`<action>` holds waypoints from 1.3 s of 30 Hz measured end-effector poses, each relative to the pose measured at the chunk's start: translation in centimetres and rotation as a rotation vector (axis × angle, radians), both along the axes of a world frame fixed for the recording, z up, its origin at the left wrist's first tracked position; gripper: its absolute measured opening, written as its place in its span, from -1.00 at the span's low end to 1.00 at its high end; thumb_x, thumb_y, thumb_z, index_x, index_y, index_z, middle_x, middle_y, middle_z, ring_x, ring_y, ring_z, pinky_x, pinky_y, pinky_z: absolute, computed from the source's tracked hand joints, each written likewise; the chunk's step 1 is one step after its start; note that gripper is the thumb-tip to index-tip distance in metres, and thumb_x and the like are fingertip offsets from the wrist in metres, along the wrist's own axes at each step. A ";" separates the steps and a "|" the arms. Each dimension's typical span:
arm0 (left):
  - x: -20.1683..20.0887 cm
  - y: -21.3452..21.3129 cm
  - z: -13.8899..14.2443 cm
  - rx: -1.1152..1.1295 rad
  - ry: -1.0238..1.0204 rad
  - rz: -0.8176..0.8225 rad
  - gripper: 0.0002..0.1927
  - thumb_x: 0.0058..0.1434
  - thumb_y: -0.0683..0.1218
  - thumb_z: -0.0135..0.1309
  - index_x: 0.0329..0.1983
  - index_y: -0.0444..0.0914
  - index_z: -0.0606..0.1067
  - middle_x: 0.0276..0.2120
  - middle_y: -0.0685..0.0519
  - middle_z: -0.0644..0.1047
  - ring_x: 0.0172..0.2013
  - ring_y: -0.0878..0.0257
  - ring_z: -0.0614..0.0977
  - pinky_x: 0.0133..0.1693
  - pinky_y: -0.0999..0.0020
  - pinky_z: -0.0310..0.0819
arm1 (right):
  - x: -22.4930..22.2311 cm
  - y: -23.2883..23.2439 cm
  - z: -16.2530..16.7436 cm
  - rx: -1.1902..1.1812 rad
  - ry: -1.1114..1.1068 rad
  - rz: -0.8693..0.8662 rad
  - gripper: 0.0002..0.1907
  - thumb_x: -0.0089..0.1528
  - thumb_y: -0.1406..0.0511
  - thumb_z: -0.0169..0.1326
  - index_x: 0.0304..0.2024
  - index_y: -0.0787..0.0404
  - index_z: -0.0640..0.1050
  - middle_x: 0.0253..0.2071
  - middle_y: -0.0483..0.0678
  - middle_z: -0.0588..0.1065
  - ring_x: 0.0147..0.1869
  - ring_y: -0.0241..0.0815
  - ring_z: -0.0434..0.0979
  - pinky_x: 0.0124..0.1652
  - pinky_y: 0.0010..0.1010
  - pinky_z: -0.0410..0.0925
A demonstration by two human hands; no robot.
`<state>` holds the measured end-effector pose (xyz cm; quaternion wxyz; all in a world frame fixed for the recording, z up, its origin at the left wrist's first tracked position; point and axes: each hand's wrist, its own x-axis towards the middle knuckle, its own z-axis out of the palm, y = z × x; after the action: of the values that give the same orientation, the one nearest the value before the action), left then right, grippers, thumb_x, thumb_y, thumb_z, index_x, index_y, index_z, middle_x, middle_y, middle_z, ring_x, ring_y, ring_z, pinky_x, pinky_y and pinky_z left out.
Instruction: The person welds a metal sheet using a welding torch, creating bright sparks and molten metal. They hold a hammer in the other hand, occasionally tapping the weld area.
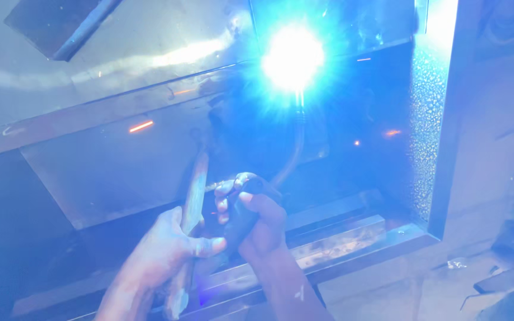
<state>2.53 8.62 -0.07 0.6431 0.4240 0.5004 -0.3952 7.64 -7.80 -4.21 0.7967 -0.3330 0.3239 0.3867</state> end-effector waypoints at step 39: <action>-1.3 -0.3 -1.4 -0.006 -0.132 0.033 -0.48 -0.22 -0.27 0.41 -0.14 -0.38 0.52 -0.44 0.03 0.56 -0.40 0.25 0.59 -0.23 0.33 0.49 | 0.0 0.7 0.0 -0.007 -0.050 -0.039 -0.63 0.09 0.30 0.12 -0.07 0.27 0.45 -0.10 0.20 0.51 -0.21 -0.08 0.55 -0.28 -0.37 0.46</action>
<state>1.27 8.29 -1.46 0.6825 0.4389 0.4626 -0.3573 7.64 -7.13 -4.17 0.8109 -0.3390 0.3115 0.3613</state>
